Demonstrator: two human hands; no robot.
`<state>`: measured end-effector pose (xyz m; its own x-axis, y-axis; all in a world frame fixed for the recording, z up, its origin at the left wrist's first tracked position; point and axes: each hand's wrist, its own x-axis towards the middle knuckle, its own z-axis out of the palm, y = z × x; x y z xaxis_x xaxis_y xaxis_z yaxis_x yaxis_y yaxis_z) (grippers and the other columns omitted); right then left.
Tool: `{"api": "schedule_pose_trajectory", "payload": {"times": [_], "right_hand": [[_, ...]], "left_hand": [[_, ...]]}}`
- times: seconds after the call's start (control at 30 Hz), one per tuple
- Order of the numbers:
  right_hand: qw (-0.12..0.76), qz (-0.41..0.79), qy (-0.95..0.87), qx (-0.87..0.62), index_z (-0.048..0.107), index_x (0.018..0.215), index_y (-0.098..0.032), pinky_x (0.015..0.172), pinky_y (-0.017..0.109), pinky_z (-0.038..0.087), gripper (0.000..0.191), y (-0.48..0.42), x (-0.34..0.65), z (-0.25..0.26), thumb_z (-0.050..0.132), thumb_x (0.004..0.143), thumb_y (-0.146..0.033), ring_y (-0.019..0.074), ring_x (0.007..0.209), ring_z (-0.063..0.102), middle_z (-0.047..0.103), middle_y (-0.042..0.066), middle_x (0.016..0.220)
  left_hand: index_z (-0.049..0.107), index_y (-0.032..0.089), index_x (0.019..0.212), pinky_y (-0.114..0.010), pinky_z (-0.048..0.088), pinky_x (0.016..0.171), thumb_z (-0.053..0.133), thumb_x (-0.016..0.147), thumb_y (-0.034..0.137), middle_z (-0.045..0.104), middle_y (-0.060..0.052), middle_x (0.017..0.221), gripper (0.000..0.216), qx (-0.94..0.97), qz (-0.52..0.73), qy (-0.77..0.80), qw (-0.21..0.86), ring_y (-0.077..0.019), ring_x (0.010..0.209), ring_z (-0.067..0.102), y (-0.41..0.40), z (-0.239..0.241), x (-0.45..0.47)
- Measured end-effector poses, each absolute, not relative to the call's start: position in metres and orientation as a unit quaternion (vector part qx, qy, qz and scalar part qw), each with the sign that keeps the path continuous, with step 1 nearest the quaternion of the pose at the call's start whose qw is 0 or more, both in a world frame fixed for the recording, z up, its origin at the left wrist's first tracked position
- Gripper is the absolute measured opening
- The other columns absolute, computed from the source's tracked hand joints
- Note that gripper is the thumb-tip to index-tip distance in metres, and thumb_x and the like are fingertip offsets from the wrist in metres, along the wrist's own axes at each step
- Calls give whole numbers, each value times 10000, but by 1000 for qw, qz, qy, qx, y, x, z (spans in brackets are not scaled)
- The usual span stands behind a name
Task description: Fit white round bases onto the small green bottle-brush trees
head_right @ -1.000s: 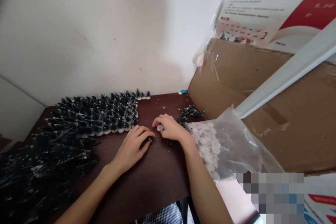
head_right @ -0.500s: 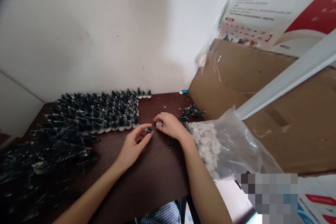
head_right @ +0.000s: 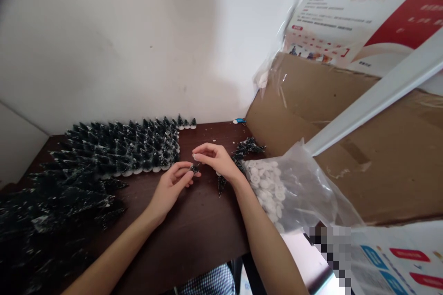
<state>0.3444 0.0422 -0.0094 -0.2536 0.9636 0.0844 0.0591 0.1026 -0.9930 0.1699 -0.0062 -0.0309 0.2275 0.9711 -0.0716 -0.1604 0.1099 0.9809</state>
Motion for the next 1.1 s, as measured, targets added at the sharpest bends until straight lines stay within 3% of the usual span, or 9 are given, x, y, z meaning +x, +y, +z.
{"api": "schedule_pose_trajectory", "payload": {"times": [0.23, 1.1], "right_hand": [[467, 520, -567, -436, 766, 888, -222, 695, 277, 503, 233, 44, 344, -12, 808, 728, -386, 144, 777, 617, 732, 27, 887], [442, 541, -575, -426, 767, 862, -216, 706, 278, 517, 230, 40, 342, -7, 816, 718, -389, 126, 702, 596, 712, 7, 795]], "left_hand": [[572, 171, 959, -274, 459, 678, 770, 737, 448, 766, -76, 855, 406, 424, 481, 419, 643, -144, 683, 606, -5, -26, 166], [565, 176, 944, -275, 452, 677, 779, 727, 461, 754, -61, 820, 417, 430, 475, 423, 641, -147, 683, 615, -6, -25, 168]]}}
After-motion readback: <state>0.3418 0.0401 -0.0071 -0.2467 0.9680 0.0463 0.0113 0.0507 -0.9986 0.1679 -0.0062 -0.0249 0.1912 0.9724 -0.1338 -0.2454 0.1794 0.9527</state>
